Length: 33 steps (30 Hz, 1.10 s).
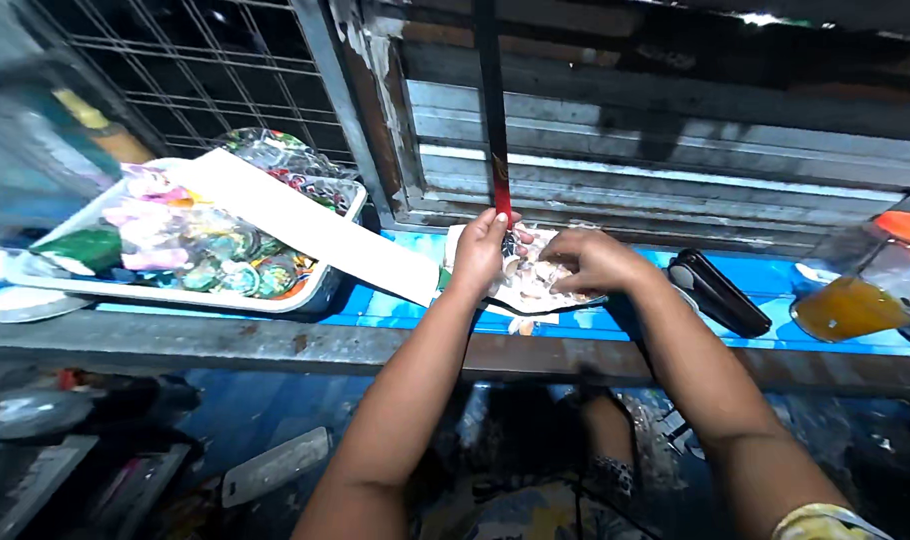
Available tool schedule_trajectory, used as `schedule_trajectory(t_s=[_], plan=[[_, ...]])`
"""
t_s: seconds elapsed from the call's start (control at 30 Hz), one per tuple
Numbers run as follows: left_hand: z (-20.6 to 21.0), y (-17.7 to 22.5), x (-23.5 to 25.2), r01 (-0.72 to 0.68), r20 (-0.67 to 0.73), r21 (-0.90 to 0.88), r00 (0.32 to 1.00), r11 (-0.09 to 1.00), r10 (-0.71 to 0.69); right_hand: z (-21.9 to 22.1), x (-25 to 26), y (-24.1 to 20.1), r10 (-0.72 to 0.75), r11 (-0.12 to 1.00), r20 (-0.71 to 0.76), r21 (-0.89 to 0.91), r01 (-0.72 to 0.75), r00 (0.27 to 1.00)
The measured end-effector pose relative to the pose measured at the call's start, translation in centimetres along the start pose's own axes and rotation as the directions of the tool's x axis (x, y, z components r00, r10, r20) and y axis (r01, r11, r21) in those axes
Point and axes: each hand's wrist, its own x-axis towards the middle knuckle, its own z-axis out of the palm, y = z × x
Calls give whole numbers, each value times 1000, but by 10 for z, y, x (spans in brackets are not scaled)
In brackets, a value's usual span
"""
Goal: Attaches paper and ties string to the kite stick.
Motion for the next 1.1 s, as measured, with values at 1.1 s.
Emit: schedule_trajectory(t_s=[1.1], plan=[[8, -3, -7, 25, 153, 55, 988, 998, -33, -6, -5, -35, 385, 402, -65, 910, -104, 921]])
